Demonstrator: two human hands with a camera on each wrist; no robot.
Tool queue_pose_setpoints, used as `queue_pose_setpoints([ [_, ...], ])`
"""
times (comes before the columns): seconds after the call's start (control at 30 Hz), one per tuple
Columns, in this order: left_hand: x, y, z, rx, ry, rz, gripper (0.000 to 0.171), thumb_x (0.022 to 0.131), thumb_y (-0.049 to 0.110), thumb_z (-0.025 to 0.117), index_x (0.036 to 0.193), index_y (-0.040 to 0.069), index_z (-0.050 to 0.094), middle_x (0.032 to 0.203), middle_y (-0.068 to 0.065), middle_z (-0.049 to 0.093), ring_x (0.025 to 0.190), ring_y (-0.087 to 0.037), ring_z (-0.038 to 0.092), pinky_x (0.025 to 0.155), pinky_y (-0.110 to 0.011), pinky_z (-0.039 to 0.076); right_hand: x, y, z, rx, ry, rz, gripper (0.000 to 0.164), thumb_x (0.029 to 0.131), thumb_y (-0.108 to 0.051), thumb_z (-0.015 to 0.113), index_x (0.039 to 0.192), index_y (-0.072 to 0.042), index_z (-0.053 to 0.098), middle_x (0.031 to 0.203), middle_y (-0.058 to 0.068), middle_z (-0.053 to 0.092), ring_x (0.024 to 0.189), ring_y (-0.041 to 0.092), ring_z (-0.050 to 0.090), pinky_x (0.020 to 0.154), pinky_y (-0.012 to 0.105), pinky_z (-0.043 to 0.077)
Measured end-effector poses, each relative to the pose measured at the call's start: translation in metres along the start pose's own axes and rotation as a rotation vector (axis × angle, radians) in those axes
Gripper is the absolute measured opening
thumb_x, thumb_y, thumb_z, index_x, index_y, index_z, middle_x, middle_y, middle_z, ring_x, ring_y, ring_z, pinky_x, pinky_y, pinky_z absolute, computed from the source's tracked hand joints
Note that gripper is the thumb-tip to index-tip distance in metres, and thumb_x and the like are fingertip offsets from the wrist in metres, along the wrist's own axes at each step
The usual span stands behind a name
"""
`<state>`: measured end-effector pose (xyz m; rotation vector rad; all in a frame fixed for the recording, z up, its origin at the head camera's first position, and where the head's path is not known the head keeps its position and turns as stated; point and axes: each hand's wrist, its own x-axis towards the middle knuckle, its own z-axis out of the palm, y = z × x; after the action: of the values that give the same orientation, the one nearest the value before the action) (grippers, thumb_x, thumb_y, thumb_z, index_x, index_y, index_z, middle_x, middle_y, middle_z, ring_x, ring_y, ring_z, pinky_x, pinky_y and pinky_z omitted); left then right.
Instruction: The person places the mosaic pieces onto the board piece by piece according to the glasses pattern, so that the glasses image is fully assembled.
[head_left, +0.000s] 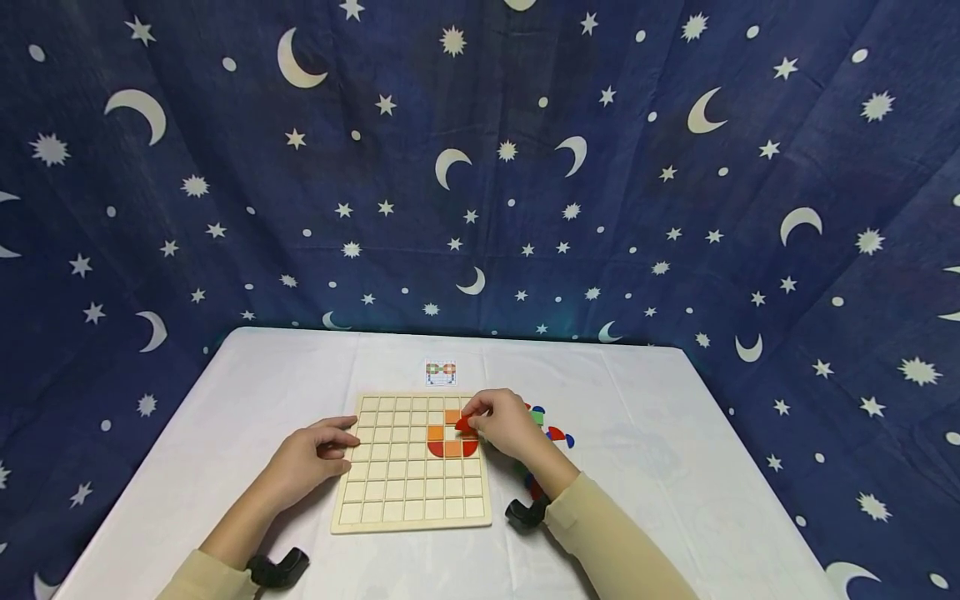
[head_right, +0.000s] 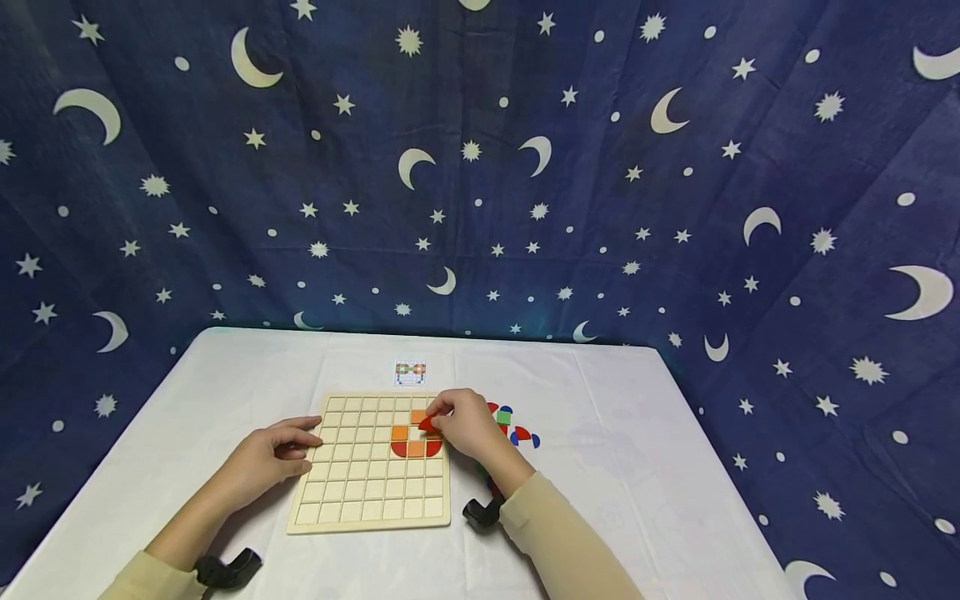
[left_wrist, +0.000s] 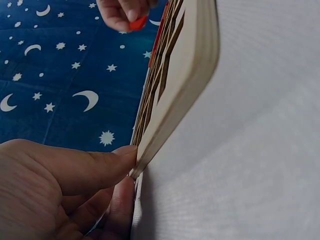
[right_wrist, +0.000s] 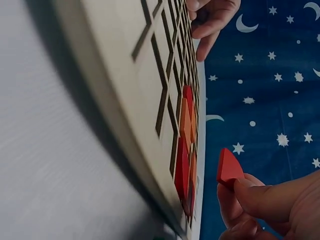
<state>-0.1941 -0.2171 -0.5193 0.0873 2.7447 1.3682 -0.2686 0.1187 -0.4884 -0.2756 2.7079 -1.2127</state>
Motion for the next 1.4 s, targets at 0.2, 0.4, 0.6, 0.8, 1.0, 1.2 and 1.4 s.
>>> queue_pose_setpoints([
  [0.2,0.000,-0.002,0.000,0.007,0.004,0.001,0.033,0.084,0.003,0.086,0.115,0.010,0.081,0.159,-0.011,0.059,0.106,-0.014,0.070,0.082,-0.016,0.057,0.015,-0.007,0.014,-0.021,-0.015,-0.042,0.014,0.097,-0.008,0.077,0.094,-0.021,0.081,0.086,-0.003,0.070,0.087,0.018,0.059,0.074,0.030,0.051],
  [0.4,0.002,-0.003,0.001,0.010,0.006,0.006,0.033,0.084,0.003,0.086,0.116,0.011,0.081,0.159,-0.010,0.059,0.106,-0.013,0.070,0.082,-0.016,0.057,0.028,-0.013,0.023,-0.031,-0.026,-0.089,0.015,0.096,-0.006,0.077,0.092,-0.021,0.080,0.082,-0.005,0.071,0.082,0.016,0.061,0.076,0.033,0.053],
  [0.6,0.003,-0.002,0.001,0.006,0.002,-0.006,0.033,0.084,0.004,0.086,0.116,0.012,0.081,0.160,-0.010,0.059,0.105,-0.013,0.070,0.082,-0.016,0.057,0.036,-0.014,0.029,-0.055,-0.029,-0.091,0.015,0.096,-0.007,0.077,0.090,-0.020,0.081,0.083,-0.005,0.072,0.085,0.014,0.061,0.081,0.034,0.053],
  [0.8,0.002,-0.002,0.001,0.003,0.000,-0.002,0.033,0.084,0.003,0.087,0.115,0.012,0.081,0.159,-0.010,0.059,0.106,-0.013,0.070,0.082,-0.016,0.057,0.038,-0.016,0.032,-0.079,-0.026,-0.099,0.014,0.097,-0.007,0.077,0.090,-0.019,0.081,0.086,-0.005,0.074,0.088,0.015,0.063,0.084,0.037,0.055],
  [1.0,0.002,-0.001,0.000,0.012,0.002,0.004,0.032,0.084,0.003,0.086,0.116,0.012,0.081,0.160,-0.010,0.059,0.106,-0.013,0.070,0.083,-0.016,0.057,0.037,-0.017,0.036,-0.120,-0.030,-0.106,0.010,0.095,-0.012,0.081,0.092,-0.021,0.081,0.088,-0.007,0.073,0.085,0.012,0.062,0.080,0.032,0.054],
  [1.2,0.002,-0.002,0.000,0.005,0.001,0.006,0.033,0.084,0.003,0.086,0.116,0.011,0.081,0.160,-0.010,0.059,0.105,-0.013,0.070,0.082,-0.016,0.057,0.036,-0.016,0.039,-0.196,-0.033,-0.129,0.008,0.093,-0.014,0.083,0.091,-0.022,0.081,0.091,-0.006,0.066,0.084,0.010,0.058,0.079,0.030,0.051],
  [1.4,0.002,-0.002,0.000,0.002,0.006,0.007,0.032,0.084,0.002,0.086,0.115,0.011,0.081,0.159,-0.011,0.059,0.104,-0.013,0.069,0.082,-0.016,0.057,0.035,-0.016,0.040,-0.220,-0.024,-0.142,0.013,0.093,-0.011,0.082,0.089,-0.023,0.081,0.092,-0.006,0.065,0.084,0.010,0.057,0.081,0.030,0.051],
])
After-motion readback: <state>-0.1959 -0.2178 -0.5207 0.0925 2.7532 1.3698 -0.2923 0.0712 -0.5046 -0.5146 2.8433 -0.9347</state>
